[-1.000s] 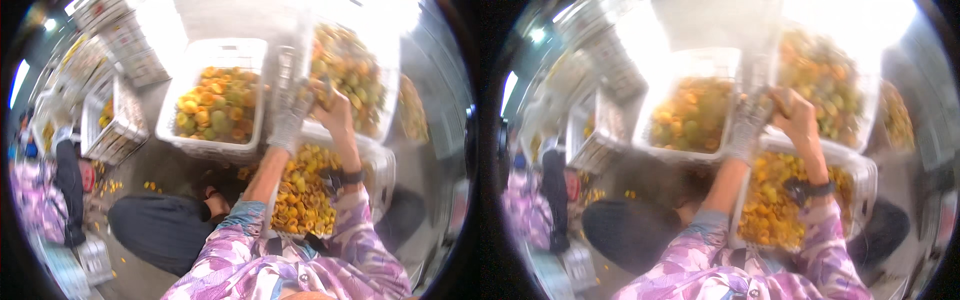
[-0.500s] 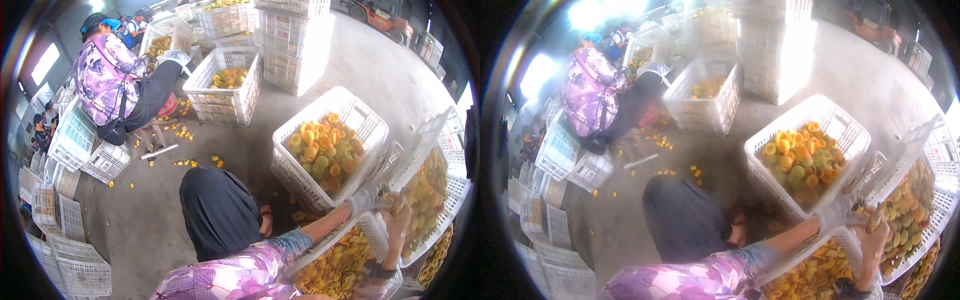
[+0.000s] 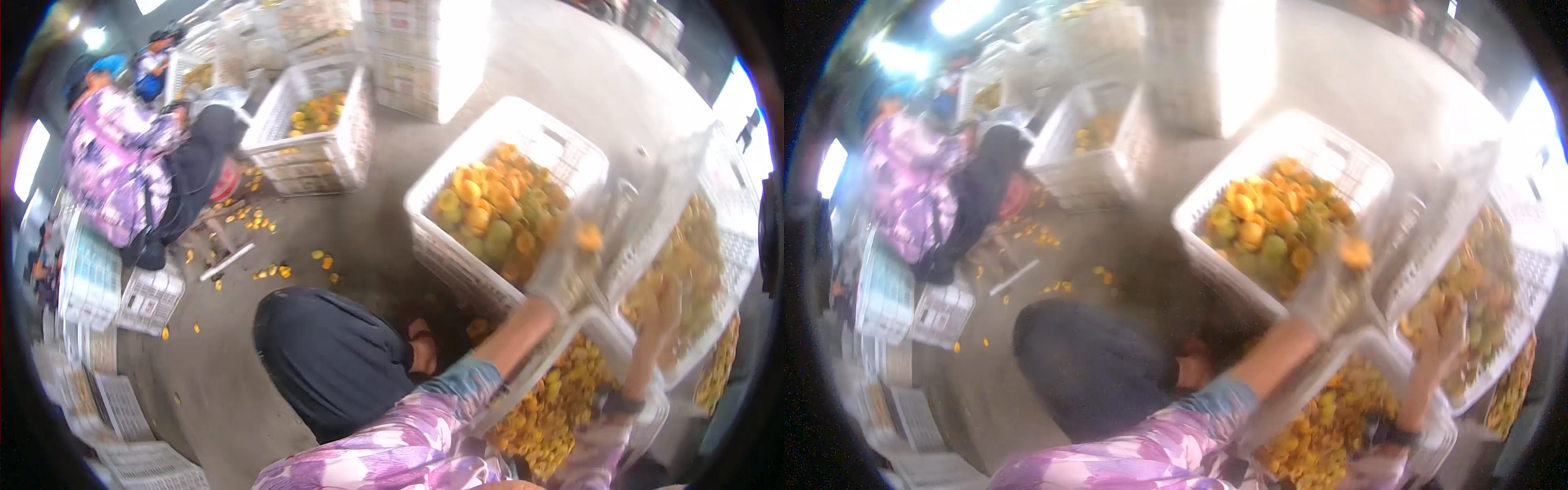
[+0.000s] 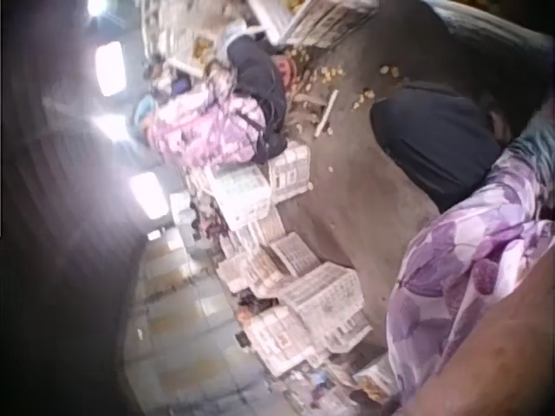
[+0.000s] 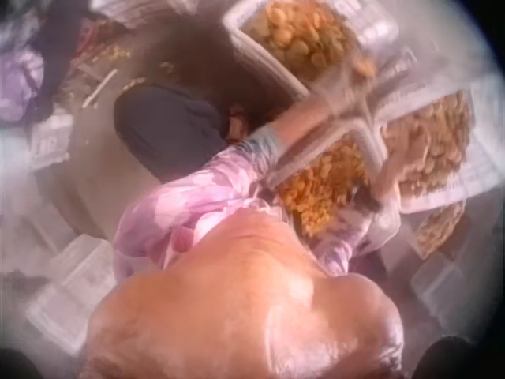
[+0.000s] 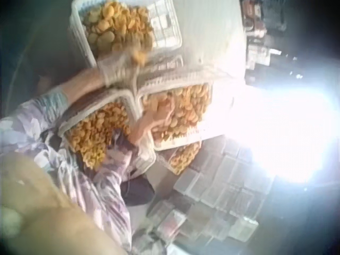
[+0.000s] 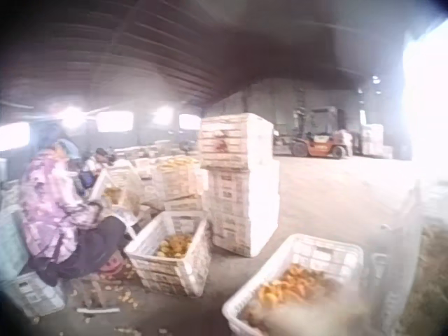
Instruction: The recorder uses a handheld tool to cut open apricots, remove the pits, and place the pitted fruit into a plastic crate.
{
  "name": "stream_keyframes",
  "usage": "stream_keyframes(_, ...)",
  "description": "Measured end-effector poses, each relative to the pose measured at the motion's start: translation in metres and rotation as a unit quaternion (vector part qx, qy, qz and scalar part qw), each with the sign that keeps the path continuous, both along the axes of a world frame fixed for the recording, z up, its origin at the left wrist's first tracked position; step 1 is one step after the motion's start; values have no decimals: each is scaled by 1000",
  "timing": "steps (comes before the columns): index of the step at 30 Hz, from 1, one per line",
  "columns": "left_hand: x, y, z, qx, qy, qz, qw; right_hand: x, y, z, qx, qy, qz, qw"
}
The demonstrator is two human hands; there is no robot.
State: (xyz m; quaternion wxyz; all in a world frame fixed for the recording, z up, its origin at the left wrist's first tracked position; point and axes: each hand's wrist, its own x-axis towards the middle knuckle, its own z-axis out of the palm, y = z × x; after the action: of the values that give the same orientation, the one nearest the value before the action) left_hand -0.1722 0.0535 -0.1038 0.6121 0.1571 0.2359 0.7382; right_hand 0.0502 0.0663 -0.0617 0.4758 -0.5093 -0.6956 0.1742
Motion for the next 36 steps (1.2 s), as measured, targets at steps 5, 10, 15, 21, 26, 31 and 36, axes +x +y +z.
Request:
stream_keyframes(5,-69,2,30,72,-230,73,968,24,41,-15,39,-305,-243,920)
stream_keyframes(10,-91,4,29,29,-169,134,976,-83,-3,18,-84,-168,54,981)
stream_keyframes(15,-88,2,41,-49,-84,196,976,-184,-33,-1,-53,-79,162,982)
stream_keyframes(21,-95,-10,40,-47,-6,141,989,-208,-28,-7,-48,-146,121,981)
stream_keyframes(26,-87,-6,23,25,50,150,987,-214,-17,-8,32,-184,111,976)
stream_keyframes(31,-86,-8,35,-44,52,195,978,-219,-12,-28,57,-210,132,967)
stream_keyframes(36,-86,-14,30,-121,83,204,968,-200,-22,-44,6,-143,205,968)
